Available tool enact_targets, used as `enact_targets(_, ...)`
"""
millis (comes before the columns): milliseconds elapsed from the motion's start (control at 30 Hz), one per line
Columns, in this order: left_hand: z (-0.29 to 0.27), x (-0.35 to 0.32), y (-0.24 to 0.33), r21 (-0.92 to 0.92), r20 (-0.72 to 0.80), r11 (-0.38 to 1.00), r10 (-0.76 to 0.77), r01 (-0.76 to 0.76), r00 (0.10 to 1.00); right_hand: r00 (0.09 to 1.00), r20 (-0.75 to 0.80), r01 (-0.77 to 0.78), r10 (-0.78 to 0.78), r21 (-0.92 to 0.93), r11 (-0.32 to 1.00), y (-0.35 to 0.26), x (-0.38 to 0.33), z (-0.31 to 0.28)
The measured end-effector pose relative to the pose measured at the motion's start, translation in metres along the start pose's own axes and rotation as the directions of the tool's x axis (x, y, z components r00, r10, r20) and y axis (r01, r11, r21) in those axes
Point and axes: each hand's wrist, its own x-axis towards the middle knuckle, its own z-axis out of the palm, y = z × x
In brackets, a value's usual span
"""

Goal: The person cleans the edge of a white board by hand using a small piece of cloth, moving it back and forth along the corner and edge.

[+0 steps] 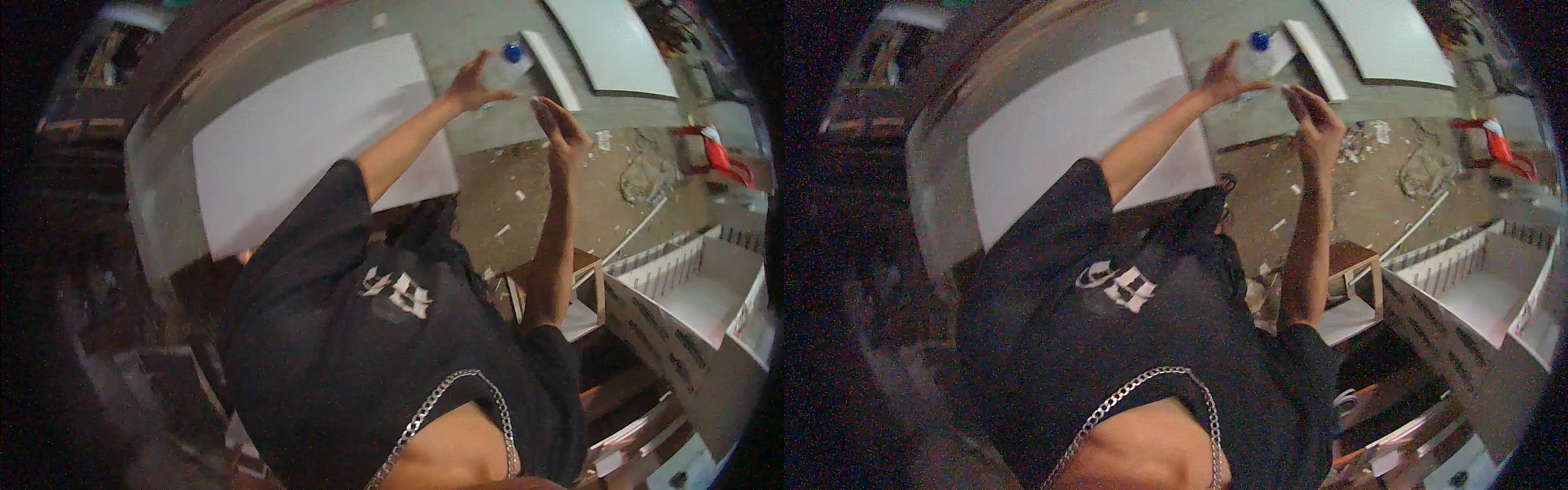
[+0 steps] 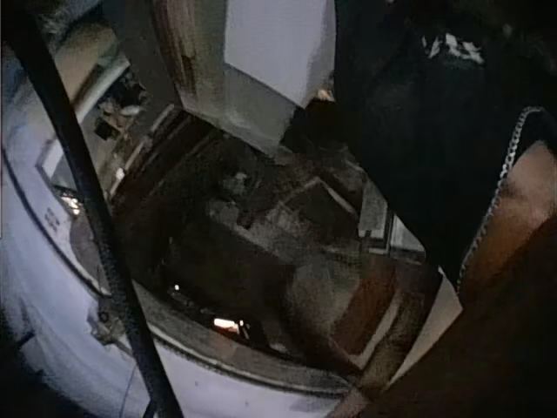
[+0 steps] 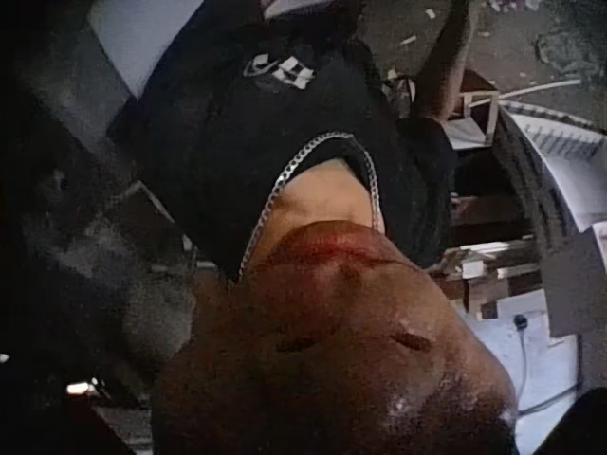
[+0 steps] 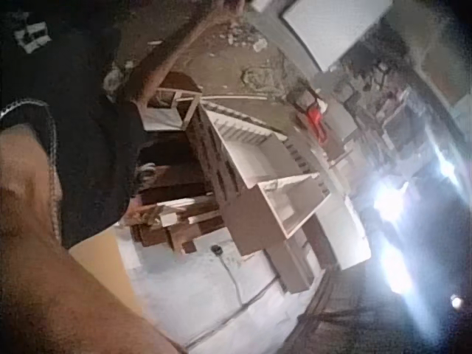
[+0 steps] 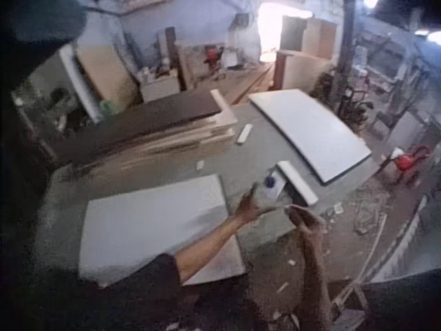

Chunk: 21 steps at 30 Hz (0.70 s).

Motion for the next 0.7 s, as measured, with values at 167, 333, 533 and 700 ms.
enact_targets(167, 0.018, 0.019, -0.014, 0.078, 0.222, 0.997, -0.029, 0.012, 0.975, 0.973, 0.017, -0.231, 0.230, 0.110, 0.967, 0.010, -0.108, 0.041)
enact_targets(333, -0.024, 0.009, -0.051, 0.070, 0.380, 0.984, 0.128, -0.167, 0.916, 0.940, 0.156, -0.324, 0.303, 0.135, 0.936, 0.014, -0.186, 0.145)
enact_targets(533, -0.222, -0.063, -0.197, 0.157, 0.012, 0.975, 0.160, -0.160, 0.987, 0.953, 0.220, -0.247, 0.206, 0.176, 0.953, -0.014, -0.271, 0.317)
enact_targets(700, -0.391, -0.178, -0.278, 0.275, -0.064, 0.960, 0.062, -0.042, 0.996, 0.986, -0.007, -0.165, 0.165, -0.042, 0.985, 0.003, -0.374, 0.399)
